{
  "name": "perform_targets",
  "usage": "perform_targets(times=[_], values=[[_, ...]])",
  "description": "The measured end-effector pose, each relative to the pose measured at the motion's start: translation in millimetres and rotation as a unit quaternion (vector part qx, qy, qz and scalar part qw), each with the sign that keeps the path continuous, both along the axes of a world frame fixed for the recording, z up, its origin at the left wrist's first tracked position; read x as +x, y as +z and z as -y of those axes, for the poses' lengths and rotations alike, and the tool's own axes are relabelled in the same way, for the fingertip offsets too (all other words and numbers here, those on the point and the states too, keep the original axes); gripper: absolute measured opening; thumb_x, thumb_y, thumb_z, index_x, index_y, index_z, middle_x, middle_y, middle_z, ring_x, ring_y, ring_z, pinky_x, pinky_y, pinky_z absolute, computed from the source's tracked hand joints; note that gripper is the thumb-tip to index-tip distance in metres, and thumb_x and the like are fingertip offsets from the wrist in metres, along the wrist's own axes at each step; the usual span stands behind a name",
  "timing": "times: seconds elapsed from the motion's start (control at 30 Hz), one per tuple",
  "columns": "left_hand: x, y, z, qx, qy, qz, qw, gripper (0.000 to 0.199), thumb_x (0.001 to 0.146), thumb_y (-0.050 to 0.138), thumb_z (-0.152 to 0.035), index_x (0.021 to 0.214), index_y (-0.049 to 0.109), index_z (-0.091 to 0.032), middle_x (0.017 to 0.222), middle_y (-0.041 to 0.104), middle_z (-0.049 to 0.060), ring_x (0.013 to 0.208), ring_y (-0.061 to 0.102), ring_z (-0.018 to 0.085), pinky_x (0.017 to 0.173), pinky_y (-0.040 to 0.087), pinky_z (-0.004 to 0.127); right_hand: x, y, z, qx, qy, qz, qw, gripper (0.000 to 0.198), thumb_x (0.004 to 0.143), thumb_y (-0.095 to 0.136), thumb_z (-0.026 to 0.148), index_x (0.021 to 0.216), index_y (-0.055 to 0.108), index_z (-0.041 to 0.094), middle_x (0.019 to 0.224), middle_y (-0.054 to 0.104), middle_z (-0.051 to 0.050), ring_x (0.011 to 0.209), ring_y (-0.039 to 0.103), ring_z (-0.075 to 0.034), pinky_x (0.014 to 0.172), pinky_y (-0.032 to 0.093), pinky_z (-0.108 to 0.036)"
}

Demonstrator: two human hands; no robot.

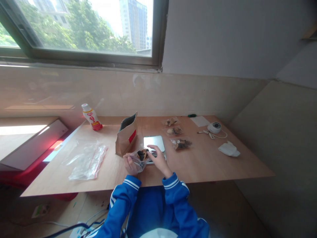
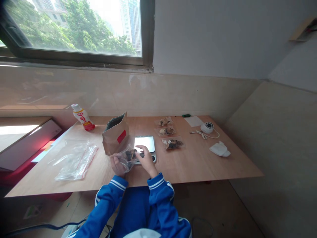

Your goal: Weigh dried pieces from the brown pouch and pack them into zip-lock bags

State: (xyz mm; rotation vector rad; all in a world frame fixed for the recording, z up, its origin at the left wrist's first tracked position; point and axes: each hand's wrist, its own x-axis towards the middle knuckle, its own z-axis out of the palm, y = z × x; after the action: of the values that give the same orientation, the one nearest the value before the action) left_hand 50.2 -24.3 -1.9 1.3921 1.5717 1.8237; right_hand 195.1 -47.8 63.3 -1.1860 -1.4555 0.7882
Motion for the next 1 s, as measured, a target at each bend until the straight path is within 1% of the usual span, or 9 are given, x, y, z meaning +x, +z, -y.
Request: perform_targets(times=[0.17,0.3,0.47,0.57,0.63,0.73,0.83,0.9,1.0], values=[[5,10.9,10,-0.009,0.01,0.06,0.998,0.04,0.092,0.027,-0.052,0.081,0.047,-0.02,0.072,0.056,0.004,0.065,0.059,0.019,0.062,0.052,0.034,-5,-4,8,-0.035,0.066,-0.012,0.997,0.032,0.095,0.044,0.035,0.122,0.056,0.023,0.123,0.062,-0.006,0.116,0.057,-0.018,0.1,0.045,-0.034],[12,23.4,24,-0.034,-0.001,0.074,0.997,0.038,0.093,0.026,-0.051,0.081,0.046,-0.021,0.071,0.055,0.004,0.064,0.058,0.018,0.06,0.052,0.032,-7,-1,16,-0.044,0.067,-0.029,0.996,0.033,0.096,0.042,0.038,0.121,0.057,0.023,0.121,0.064,-0.006,0.114,0.058,-0.019,0.1,0.045,-0.035],[19,48.4,37,-0.059,-0.14,0.188,0.97,0.039,0.09,0.033,-0.055,0.098,0.048,-0.019,0.085,0.06,0.006,0.078,0.063,0.019,0.072,0.054,0.036,-4,12,21,-0.029,-0.008,-0.065,0.997,0.03,0.086,0.058,0.039,0.11,0.061,0.021,0.109,0.067,-0.006,0.101,0.063,-0.02,0.09,0.05,-0.032],[22,63.0,43,-0.068,-0.205,0.238,0.947,0.043,0.09,0.038,-0.054,0.116,0.045,-0.02,0.108,0.061,0.009,0.093,0.064,0.02,0.08,0.053,0.037,2,27,23,-0.006,-0.072,-0.113,0.991,0.026,0.082,0.063,0.038,0.1,0.063,0.019,0.098,0.069,-0.006,0.093,0.065,-0.02,0.084,0.052,-0.031],[24,70.7,47,-0.065,-0.245,0.257,0.933,0.045,0.09,0.042,-0.053,0.122,0.043,-0.021,0.124,0.055,0.011,0.105,0.061,0.021,0.088,0.051,0.038,7,37,25,0.003,-0.122,-0.136,0.983,0.023,0.08,0.064,0.037,0.095,0.063,0.018,0.091,0.069,-0.005,0.085,0.065,-0.019,0.08,0.052,-0.031],[27,79.1,58,-0.043,-0.311,0.213,0.925,0.047,0.09,0.046,-0.049,0.129,0.041,-0.022,0.141,0.043,0.014,0.121,0.053,0.024,0.099,0.046,0.04,14,47,31,0.006,-0.184,-0.169,0.968,0.024,0.078,0.066,0.037,0.092,0.063,0.018,0.087,0.068,-0.005,0.079,0.064,-0.019,0.075,0.052,-0.032],[31,83.6,71,-0.023,-0.392,0.103,0.914,0.059,0.087,0.056,-0.04,0.139,0.032,-0.025,0.15,0.031,0.014,0.129,0.046,0.027,0.103,0.044,0.043,19,51,37,0.0,-0.225,-0.196,0.954,0.028,0.078,0.066,0.038,0.095,0.061,0.017,0.09,0.067,-0.006,0.082,0.063,-0.019,0.077,0.052,-0.033],[34,84.1,78,-0.011,-0.406,0.022,0.914,0.072,0.083,0.063,-0.035,0.143,0.024,-0.028,0.153,0.025,0.014,0.133,0.042,0.029,0.105,0.042,0.045,22,53,40,0.001,-0.233,-0.205,0.951,0.029,0.078,0.066,0.038,0.097,0.06,0.017,0.095,0.067,-0.007,0.085,0.063,-0.019,0.079,0.051,-0.034],[38,83.2,82,0.014,-0.385,-0.059,0.921,0.082,0.082,0.066,-0.031,0.147,0.016,-0.028,0.154,0.024,0.014,0.139,0.032,0.03,0.111,0.035,0.048,27,56,43,0.004,-0.213,-0.208,0.954,0.03,0.076,0.068,0.035,0.099,0.059,0.017,0.098,0.066,-0.007,0.085,0.063,-0.019,0.081,0.051,-0.034]])
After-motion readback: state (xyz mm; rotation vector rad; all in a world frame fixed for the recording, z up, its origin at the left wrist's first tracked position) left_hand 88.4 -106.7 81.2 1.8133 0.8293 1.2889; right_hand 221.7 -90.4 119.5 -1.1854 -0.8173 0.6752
